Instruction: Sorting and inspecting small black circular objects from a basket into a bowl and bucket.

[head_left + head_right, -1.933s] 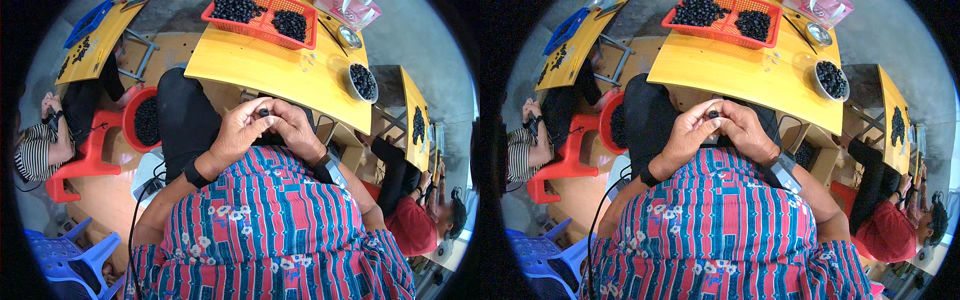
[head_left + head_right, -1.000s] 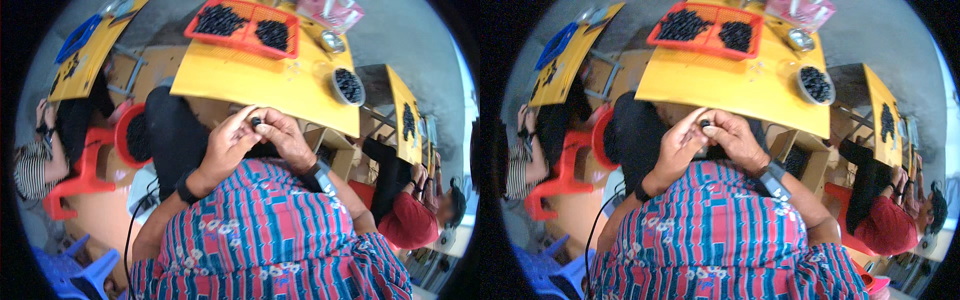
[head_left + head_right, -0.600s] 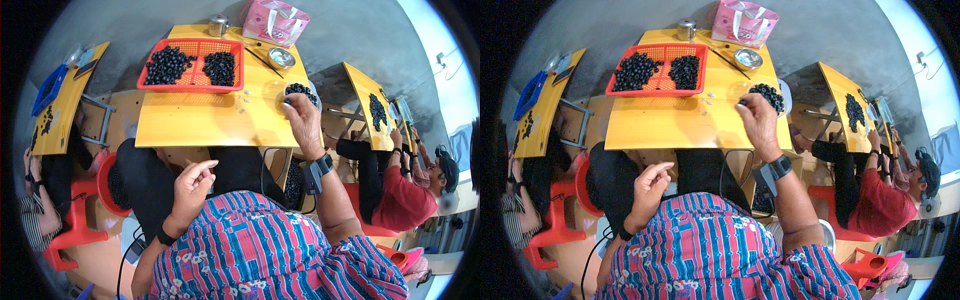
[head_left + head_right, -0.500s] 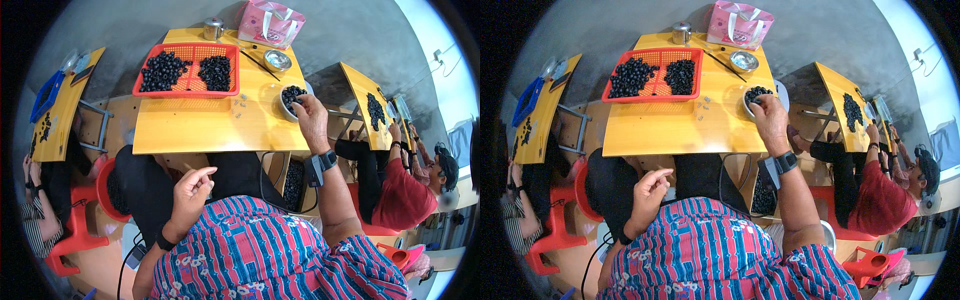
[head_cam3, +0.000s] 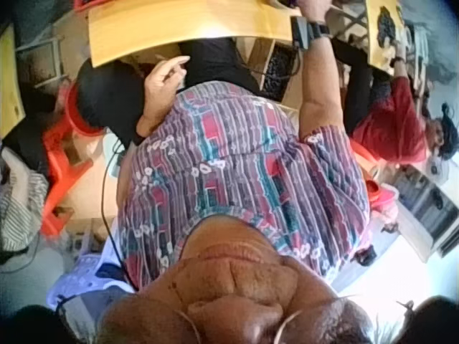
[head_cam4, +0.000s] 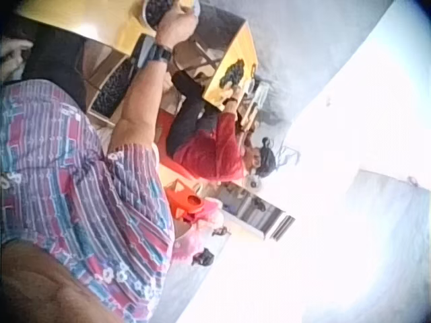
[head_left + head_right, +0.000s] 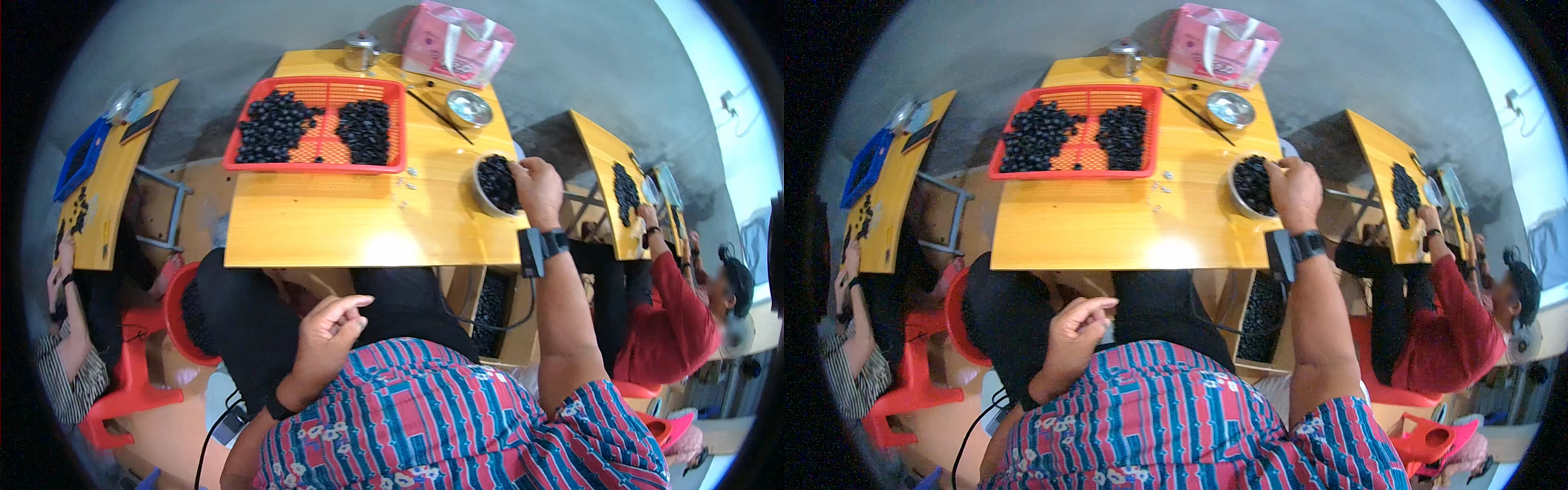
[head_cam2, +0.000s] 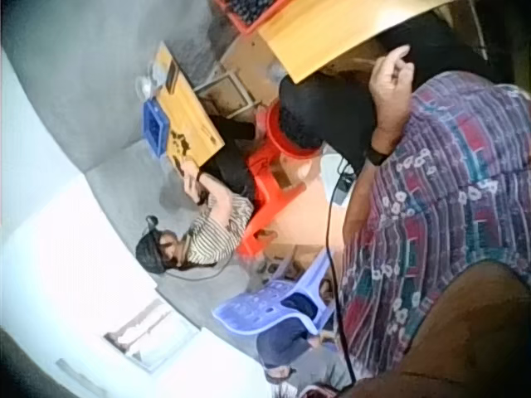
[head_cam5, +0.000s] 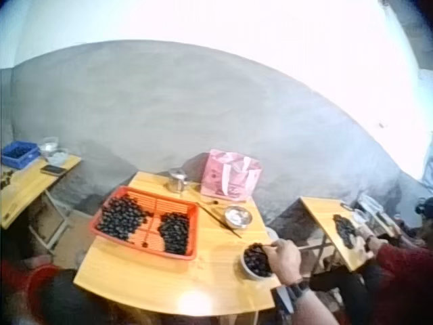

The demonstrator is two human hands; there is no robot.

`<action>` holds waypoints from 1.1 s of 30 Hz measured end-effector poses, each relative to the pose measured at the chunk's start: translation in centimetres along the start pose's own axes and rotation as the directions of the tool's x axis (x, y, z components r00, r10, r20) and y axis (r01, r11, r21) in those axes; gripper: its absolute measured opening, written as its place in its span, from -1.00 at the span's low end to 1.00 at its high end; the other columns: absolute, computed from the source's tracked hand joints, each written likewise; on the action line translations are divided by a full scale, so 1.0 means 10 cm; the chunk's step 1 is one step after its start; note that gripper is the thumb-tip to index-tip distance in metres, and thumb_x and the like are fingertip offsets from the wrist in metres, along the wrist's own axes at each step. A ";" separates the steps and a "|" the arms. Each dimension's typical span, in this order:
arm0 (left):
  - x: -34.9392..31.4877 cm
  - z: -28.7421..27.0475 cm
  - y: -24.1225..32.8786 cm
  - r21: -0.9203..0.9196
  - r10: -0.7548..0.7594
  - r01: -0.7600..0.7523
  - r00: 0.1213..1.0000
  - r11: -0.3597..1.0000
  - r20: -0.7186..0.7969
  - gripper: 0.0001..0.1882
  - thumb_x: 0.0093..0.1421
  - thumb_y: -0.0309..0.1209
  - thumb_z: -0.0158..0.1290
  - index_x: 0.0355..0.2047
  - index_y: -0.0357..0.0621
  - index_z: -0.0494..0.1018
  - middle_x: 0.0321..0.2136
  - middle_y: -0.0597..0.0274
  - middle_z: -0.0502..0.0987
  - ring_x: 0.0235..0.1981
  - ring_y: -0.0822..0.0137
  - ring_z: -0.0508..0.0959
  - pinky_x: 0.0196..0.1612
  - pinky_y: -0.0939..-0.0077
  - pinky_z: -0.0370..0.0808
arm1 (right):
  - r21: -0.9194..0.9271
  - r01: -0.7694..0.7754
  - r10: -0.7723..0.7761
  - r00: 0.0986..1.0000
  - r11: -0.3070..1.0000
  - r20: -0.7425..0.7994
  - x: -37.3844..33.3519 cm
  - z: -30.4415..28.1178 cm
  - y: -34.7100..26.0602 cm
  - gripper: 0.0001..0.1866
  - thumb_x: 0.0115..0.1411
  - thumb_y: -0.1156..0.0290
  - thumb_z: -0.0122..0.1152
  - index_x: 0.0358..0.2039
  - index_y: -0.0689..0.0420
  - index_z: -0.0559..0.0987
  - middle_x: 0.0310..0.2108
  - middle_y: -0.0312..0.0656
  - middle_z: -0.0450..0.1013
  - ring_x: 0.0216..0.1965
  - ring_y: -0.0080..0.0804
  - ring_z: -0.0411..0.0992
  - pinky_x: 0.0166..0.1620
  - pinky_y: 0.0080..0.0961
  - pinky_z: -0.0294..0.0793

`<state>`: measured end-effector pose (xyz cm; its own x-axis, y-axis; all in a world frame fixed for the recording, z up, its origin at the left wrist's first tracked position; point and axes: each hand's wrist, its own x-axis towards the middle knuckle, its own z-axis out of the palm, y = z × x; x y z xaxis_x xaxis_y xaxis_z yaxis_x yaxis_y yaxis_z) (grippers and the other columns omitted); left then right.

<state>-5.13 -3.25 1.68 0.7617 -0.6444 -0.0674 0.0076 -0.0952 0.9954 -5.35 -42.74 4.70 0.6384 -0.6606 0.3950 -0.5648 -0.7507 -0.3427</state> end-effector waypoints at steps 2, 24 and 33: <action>0.01 -0.02 -0.02 0.028 0.021 -0.021 1.000 0.999 0.023 -0.70 0.08 -0.61 -0.02 -0.14 -0.21 0.48 -0.48 0.40 0.34 -0.46 0.59 0.33 -0.38 0.72 0.32 | 0.028 0.080 -0.077 0.993 0.996 -0.091 -0.02 0.00 -0.06 -0.72 0.01 0.25 0.23 -0.39 0.22 0.59 -0.50 -0.05 0.51 -0.43 -0.20 0.50 -0.31 -0.39 0.45; 0.25 -0.35 0.12 -0.091 -0.095 0.100 0.994 0.991 0.056 -0.69 0.10 -0.62 -0.01 -0.11 -0.21 0.47 -0.44 0.36 0.39 -0.42 0.60 0.38 -0.30 0.75 0.36 | 0.589 0.515 -0.768 0.547 0.623 0.334 0.06 1.00 -2.21 -0.78 -0.11 0.56 0.18 -0.37 0.17 0.59 -0.43 -0.05 0.50 -0.35 -0.14 0.48 -0.26 -0.36 0.46; 0.27 -0.37 0.09 -0.047 -0.040 0.045 0.994 0.998 0.097 -0.69 0.09 -0.60 0.01 -0.12 -0.21 0.47 -0.47 0.35 0.39 -0.47 0.59 0.37 -0.35 0.71 0.36 | 0.630 0.563 -0.838 0.258 0.535 0.480 0.16 1.27 -2.39 -0.73 -0.14 0.61 0.19 -0.33 0.18 0.58 -0.42 -0.11 0.48 -0.36 -0.29 0.46 -0.26 -0.44 0.43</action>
<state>-0.66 -2.27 2.63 0.6940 -0.7109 -0.1138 0.0726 -0.0882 0.9935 15.82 -25.89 2.68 0.8895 0.4564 -0.0199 0.3870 -0.7758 -0.4983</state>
